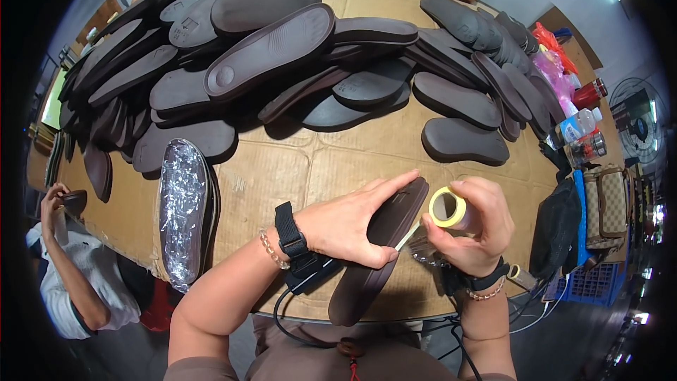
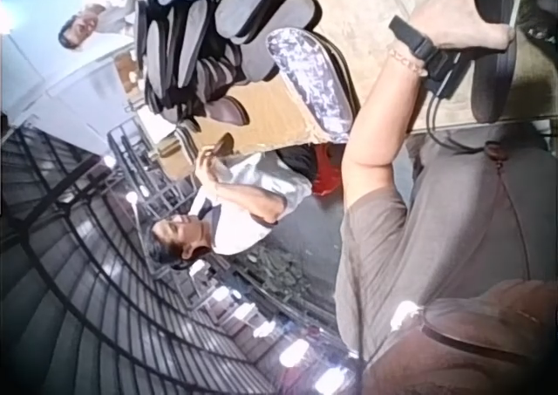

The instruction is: Assembling shoe soles by wrapping components in plastic and applying adhesive tape to edges.

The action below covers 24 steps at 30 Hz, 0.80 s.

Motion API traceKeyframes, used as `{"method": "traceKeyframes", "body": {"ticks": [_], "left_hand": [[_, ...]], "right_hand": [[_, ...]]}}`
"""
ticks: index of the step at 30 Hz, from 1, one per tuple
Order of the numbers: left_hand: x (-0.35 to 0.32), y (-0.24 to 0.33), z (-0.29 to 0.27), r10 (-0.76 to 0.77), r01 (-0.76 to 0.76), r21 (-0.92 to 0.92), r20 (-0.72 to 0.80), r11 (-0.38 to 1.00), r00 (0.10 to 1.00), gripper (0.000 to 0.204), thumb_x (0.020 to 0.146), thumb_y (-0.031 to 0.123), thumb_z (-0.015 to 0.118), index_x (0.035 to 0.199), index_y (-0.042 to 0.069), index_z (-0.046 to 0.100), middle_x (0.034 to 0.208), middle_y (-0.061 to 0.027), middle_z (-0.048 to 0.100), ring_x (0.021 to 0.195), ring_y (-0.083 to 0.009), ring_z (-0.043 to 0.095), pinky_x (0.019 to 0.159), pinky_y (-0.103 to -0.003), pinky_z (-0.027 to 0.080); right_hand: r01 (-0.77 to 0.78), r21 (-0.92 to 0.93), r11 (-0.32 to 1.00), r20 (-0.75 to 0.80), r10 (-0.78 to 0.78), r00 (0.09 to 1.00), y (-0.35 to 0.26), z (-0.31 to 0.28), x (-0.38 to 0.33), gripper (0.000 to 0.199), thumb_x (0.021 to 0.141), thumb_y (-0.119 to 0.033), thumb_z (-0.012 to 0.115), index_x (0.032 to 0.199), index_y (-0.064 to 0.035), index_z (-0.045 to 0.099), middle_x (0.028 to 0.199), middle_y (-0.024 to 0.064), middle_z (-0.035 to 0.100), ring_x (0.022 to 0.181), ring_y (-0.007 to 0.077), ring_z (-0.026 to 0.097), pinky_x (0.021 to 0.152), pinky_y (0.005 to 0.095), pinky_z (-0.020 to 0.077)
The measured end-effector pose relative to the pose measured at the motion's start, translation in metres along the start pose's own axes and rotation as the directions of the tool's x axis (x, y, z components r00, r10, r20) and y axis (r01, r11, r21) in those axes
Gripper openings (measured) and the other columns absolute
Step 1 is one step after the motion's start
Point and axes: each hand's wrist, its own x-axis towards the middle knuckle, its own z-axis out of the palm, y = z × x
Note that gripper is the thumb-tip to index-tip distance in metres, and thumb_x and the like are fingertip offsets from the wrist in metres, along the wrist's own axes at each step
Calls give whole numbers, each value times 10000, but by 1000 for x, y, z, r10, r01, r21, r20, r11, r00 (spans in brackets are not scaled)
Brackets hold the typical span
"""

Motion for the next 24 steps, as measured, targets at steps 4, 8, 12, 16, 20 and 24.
{"method": "traceKeyframes", "body": {"ticks": [4,8,12,16,20,24], "left_hand": [[-1,0,0,-6,6,7,-9,1000,1000,1127,707,234,781,1646,72,178,1541,-242,416,1409,-374,456,1187,-416,365],[0,2,0,-8,8,15,-9,1000,1000,1125,705,236,780,1646,77,183,1534,-246,418,1395,-379,464,1177,-417,376],[0,2,1,-12,12,21,-10,1000,1000,1123,706,238,778,1646,81,184,1529,-249,421,1386,-386,469,1171,-420,381],[0,1,1,-12,12,19,-3,1000,1000,1128,707,242,779,1648,82,179,1528,-248,421,1383,-388,470,1167,-422,386],[1,-2,1,14,-14,9,-13,1000,1000,1114,711,241,779,1644,84,192,1515,-235,443,1381,-365,477,1164,-417,387],[1,2,0,16,-17,-67,-18,998,1000,1054,718,231,777,1616,76,247,1491,-218,472,1383,-337,481,1159,-407,391]], "right_hand": [[-14,10,1000,24,14,1000,2,3,0,538,639,-104,932,1101,-18,669,967,138,694,834,295,698,709,362,573],[-32,17,999,39,31,999,1,3,1,524,647,-92,925,1100,-17,673,971,138,695,846,300,699,724,366,573],[-35,17,999,46,34,998,2,4,1,519,652,-90,923,1102,-17,674,975,138,695,852,302,700,730,367,574],[-37,19,999,51,36,998,2,5,1,518,654,-92,921,1103,-17,674,976,138,695,850,306,700,728,370,574],[-59,17,998,59,58,997,1,6,1,510,656,-92,919,1098,-23,676,973,135,693,847,307,699,727,371,575],[-68,31,997,80,66,995,0,7,2,509,660,-95,919,1100,-27,673,969,133,694,845,303,700,725,369,576]]}}
